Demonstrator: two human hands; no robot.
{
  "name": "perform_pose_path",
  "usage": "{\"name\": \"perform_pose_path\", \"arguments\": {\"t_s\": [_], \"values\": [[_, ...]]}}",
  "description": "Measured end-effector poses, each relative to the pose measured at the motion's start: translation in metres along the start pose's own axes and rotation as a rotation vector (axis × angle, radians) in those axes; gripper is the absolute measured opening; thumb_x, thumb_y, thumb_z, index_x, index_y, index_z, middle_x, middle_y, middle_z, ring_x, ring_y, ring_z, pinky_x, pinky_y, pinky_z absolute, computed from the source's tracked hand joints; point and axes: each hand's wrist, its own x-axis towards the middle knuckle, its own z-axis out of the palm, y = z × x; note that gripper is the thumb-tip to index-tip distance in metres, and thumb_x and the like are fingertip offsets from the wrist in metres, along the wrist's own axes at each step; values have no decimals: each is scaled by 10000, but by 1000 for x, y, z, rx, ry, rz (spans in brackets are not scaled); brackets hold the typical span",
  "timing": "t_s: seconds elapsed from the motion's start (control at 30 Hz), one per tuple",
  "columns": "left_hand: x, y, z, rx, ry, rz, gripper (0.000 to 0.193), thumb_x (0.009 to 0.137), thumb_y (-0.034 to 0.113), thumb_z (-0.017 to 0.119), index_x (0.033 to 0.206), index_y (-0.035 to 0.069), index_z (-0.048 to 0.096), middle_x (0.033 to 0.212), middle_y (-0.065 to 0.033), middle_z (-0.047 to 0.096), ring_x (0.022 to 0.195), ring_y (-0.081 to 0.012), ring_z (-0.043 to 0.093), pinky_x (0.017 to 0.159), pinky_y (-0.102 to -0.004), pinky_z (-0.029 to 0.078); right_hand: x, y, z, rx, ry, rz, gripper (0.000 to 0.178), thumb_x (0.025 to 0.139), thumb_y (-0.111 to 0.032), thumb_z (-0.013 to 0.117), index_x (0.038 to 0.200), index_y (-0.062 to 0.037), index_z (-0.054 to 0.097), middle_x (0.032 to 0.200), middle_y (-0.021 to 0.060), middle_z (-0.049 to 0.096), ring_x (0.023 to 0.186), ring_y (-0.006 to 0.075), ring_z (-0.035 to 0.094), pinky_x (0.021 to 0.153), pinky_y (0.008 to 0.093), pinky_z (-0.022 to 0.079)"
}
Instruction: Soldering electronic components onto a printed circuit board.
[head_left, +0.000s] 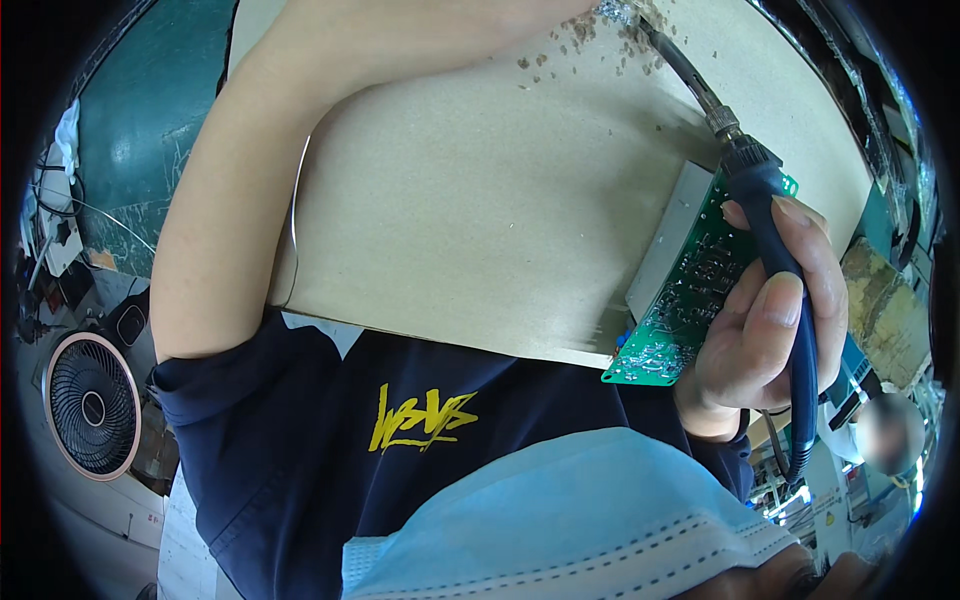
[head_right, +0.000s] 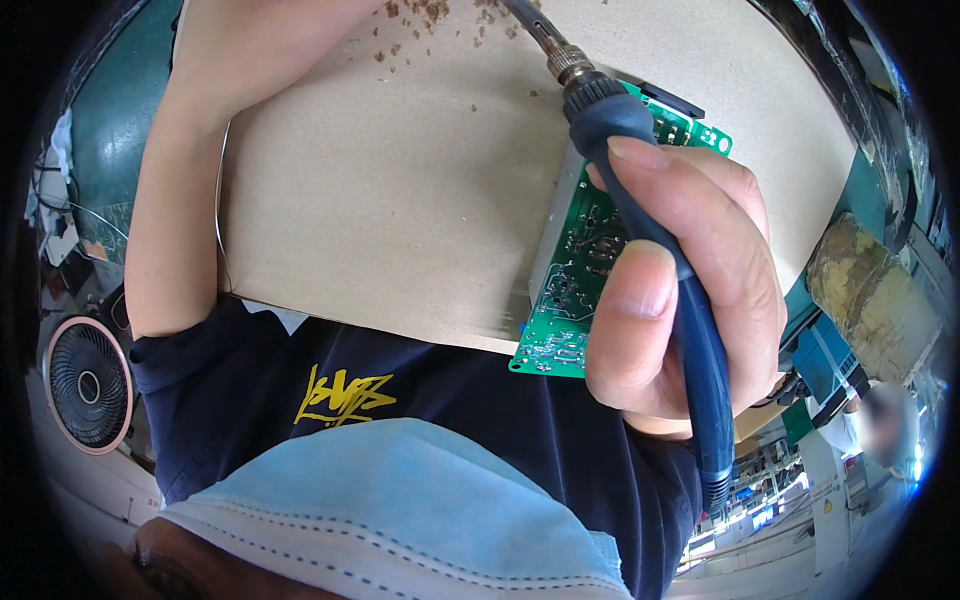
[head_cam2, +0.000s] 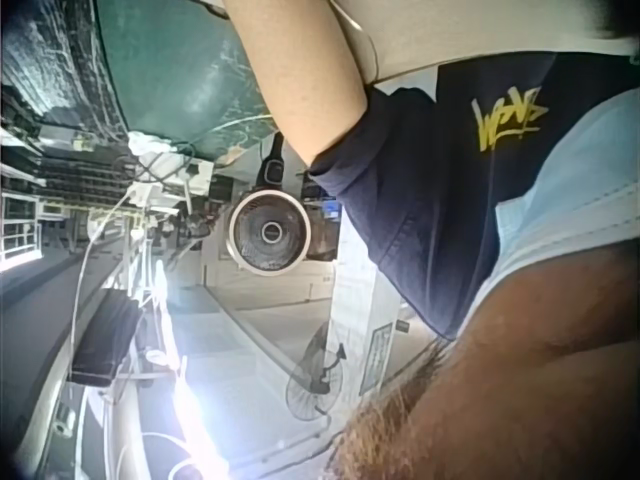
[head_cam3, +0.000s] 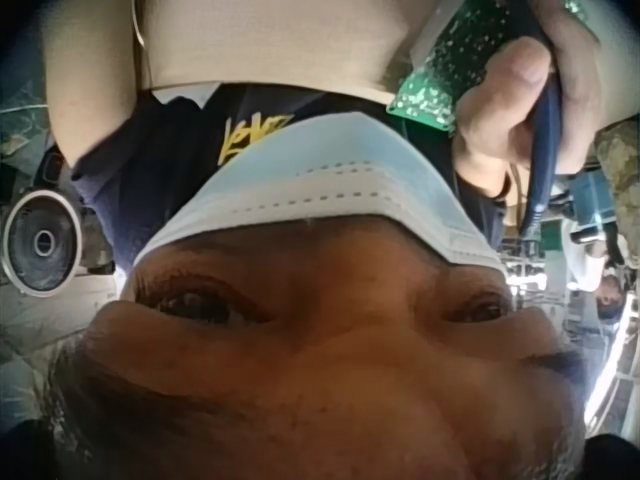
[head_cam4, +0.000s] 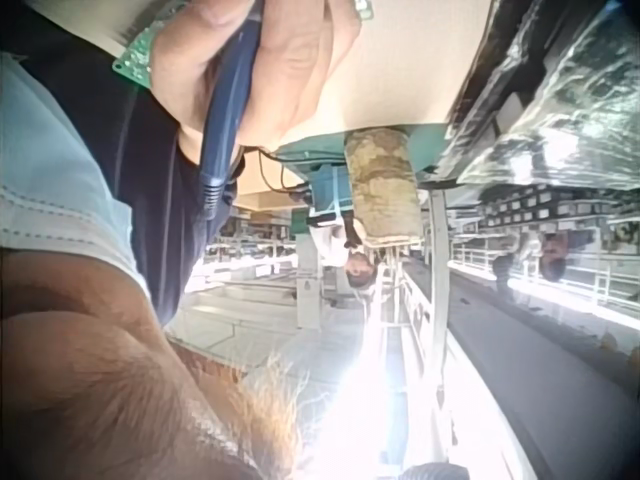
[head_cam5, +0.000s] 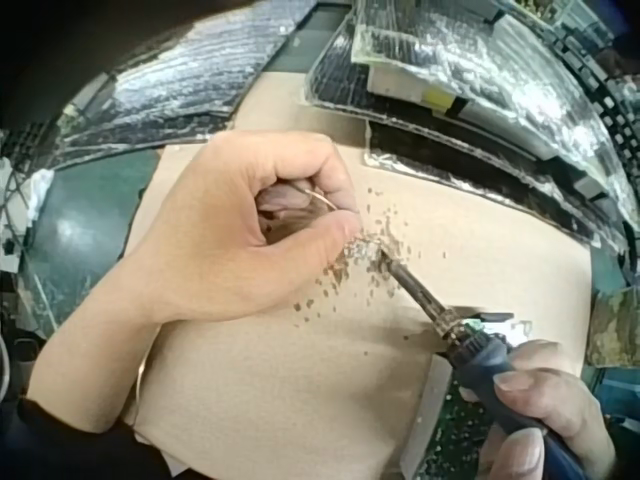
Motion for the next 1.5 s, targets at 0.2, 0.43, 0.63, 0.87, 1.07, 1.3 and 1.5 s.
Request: {"name": "perform_pose_path", "arguments": {"t_s": [0.2,0.43,0.63,0.87,1.07,1.3,1.5], "values": [[3,-6,1,-25,23,93,46,874,15,646,844,11,611,594,103,405,533,10,319,484,-195,230,-16,1,-4,42,68,19,406,961,-244,525,1115,123,602,991,298,630,855,343,655,849,406,509],[-3,0,5,-108,80,165,40,870,22,653,858,6,618,635,67,474,544,0,373,484,-192,272,-21,1,-12,121,157,-30,381,990,-280,554,1161,60,588,975,229,647,804,267,642,766,362,518],[-30,42,28,98,-221,634,46,861,73,672,848,35,649,740,-44,604,629,-171,563,539,-288,424,-46,-2,-41,197,332,-101,494,1014,-376,491,1200,77,557,936,270,626,747,311,633,710,401,543],[-71,72,85,323,-578,724,137,740,176,702,775,108,588,669,1,402,593,-147,502,480,-290,392,-90,20,-65,159,430,-145,456,1008,-358,406,1199,23,565,801,258,617,686,275,591,719,420,458],[-61,70,105,453,-528,756,149,733,176,704,828,116,606,727,-7,470,653,-156,555,528,-313,448,-111,30,-71,248,494,-222,439,967,-343,382,1130,-1,604,722,221,592,661,265,525,756,441,392],[-40,78,95,300,-528,558,274,759,194,748,967,78,611,815,-67,541,740,-273,593,617,-389,474,-113,42,-65,189,477,-315,407,1008,-365,420,1112,-13,596,713,168,617,661,227,514,667,400,356],[-20,57,102,50,27,498,78,790,33,725,834,28,661,739,-60,628,641,-173,555,544,-283,406,-109,40,-62,119,450,-391,376,983,-320,441,1063,12,597,632,86,534,612,209,500,625,393,352]]}}
